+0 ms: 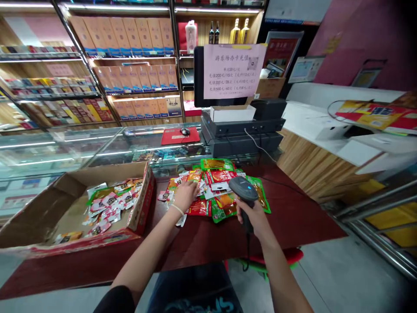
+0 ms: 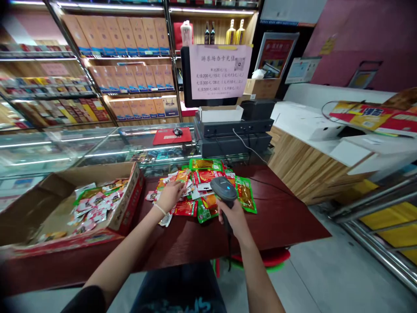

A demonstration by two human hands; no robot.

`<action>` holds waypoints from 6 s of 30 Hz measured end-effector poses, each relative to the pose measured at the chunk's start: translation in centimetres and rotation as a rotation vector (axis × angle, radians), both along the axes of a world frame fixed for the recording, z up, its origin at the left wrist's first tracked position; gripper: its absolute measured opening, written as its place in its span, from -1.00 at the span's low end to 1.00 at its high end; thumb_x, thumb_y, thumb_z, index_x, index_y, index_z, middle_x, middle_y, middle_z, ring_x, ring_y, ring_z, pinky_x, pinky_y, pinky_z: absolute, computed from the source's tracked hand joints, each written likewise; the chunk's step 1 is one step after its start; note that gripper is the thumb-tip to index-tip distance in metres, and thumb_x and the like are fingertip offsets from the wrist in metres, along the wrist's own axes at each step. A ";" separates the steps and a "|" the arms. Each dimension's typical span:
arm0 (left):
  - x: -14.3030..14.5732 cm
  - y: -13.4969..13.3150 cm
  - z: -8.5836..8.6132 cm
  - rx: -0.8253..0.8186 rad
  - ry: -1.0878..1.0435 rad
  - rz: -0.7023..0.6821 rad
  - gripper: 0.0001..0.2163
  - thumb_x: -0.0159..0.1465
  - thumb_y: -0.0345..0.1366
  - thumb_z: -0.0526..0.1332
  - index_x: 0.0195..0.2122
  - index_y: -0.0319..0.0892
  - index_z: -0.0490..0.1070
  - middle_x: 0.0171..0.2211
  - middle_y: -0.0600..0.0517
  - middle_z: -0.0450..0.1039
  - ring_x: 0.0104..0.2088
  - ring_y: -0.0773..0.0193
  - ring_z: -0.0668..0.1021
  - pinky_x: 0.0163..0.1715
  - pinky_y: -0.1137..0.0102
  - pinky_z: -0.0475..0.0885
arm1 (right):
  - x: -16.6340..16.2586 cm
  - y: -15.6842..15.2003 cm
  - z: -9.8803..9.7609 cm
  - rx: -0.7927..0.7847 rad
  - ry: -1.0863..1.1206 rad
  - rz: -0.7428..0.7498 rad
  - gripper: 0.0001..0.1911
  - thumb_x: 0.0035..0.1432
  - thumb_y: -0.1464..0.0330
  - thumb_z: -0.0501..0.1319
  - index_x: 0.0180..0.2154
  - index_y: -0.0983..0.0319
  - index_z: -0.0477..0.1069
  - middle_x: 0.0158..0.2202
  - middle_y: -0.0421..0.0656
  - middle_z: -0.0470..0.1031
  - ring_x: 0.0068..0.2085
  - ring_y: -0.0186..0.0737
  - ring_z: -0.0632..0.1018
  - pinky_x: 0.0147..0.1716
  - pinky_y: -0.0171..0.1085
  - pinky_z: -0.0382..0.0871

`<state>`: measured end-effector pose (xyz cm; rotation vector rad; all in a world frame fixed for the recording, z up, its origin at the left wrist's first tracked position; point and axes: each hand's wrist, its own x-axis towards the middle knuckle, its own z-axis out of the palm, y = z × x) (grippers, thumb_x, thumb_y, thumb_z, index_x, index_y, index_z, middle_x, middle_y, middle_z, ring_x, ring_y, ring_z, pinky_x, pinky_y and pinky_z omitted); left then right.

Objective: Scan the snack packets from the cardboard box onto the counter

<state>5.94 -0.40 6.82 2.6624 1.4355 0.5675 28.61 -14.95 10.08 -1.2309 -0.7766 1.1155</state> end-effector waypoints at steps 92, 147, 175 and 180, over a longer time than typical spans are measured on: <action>-35.0 -0.7 10.4 -0.615 -1.411 0.355 -0.74 0.03 -0.34 0.40 -0.32 -0.21 0.36 -0.46 0.08 0.45 -0.46 0.38 0.50 -0.42 0.47 0.42 | -25.8 10.9 5.6 0.086 -0.059 0.757 -0.61 -0.02 0.07 0.37 -0.48 0.22 0.33 -0.67 -0.31 0.33 -0.73 -0.41 0.31 -0.75 -0.40 0.21; -12.1 -0.9 7.1 -0.571 -2.115 0.151 -0.66 0.08 -0.48 0.38 -0.08 -0.23 0.48 -0.18 -0.07 0.60 -0.10 0.15 0.61 0.03 0.23 0.47 | -11.8 4.8 2.7 0.036 -0.371 0.463 -0.67 0.02 0.09 0.33 -0.39 0.17 0.32 -0.75 -0.32 0.33 -0.73 -0.33 0.32 -0.72 -0.35 0.22; -4.0 -2.7 -3.1 -0.302 -0.388 0.077 -0.21 0.11 0.00 0.33 0.31 -0.18 0.12 0.36 -0.31 -0.05 0.37 -0.24 -0.05 0.28 -0.14 -0.15 | -7.3 3.9 2.3 0.003 -0.121 0.248 -0.63 0.01 0.09 0.36 -0.53 0.21 0.34 -0.69 -0.29 0.34 -0.72 -0.38 0.33 -0.76 -0.39 0.24; -5.5 -3.7 0.6 -0.206 -0.500 -0.014 -0.36 0.15 -0.19 0.33 0.26 -0.16 0.23 0.33 -0.24 0.06 0.35 -0.11 0.09 0.31 0.02 0.02 | -8.6 4.7 3.1 0.004 -0.119 0.249 -0.61 -0.01 0.10 0.38 -0.55 0.22 0.32 -0.69 -0.29 0.32 -0.72 -0.38 0.33 -0.75 -0.39 0.24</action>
